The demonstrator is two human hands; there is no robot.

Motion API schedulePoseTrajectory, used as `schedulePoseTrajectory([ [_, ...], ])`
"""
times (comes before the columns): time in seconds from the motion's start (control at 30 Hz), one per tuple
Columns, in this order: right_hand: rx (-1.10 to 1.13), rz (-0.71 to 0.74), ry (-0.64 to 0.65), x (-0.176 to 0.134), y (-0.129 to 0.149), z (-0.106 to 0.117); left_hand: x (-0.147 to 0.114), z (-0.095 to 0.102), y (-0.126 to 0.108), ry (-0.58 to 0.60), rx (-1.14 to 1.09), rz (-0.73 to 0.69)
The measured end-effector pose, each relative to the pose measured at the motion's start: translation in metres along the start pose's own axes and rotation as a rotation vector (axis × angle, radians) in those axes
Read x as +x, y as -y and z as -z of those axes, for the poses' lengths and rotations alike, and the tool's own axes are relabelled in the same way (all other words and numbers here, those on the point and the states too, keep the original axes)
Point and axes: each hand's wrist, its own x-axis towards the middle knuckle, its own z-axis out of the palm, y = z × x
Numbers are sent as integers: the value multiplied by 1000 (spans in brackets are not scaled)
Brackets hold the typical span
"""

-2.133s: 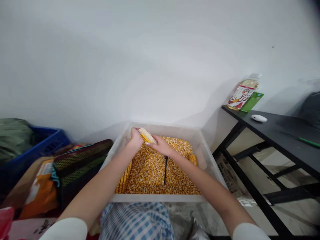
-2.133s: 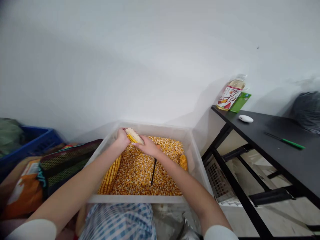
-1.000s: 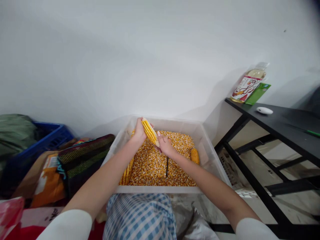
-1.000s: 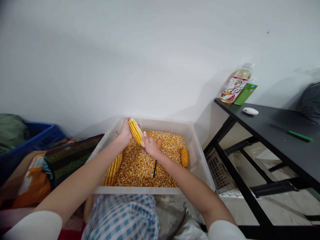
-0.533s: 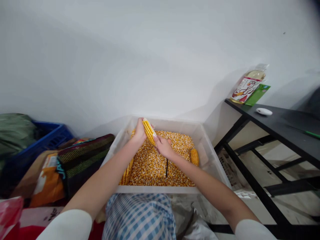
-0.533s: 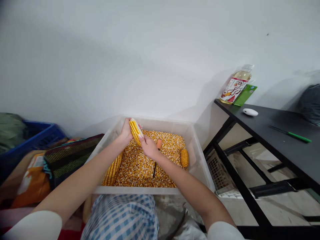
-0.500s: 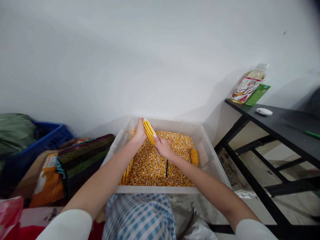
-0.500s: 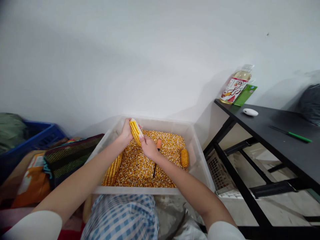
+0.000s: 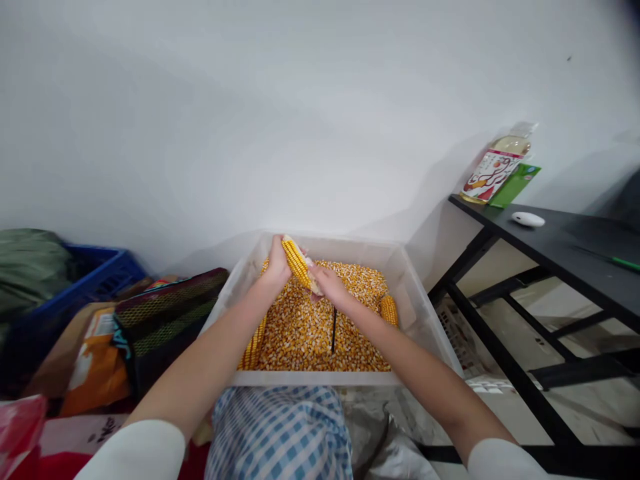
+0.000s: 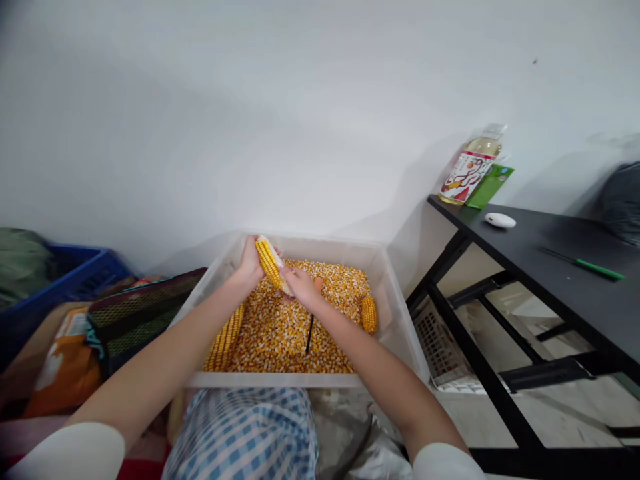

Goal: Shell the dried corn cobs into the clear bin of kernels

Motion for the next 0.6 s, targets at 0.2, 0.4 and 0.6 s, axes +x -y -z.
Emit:
schedulePoseTrajectory([
  [0.2, -114, 120, -59, -1, -12, -5, -3, -2, 2, -7, 18, 25],
  [0.4, -59, 24, -85, 3, -7, -2, -7, -4, 0, -13, 22, -2],
  [0.6, -218, 166, -110, 7, -3, 3, -9, -4, 1, 41, 26, -36],
])
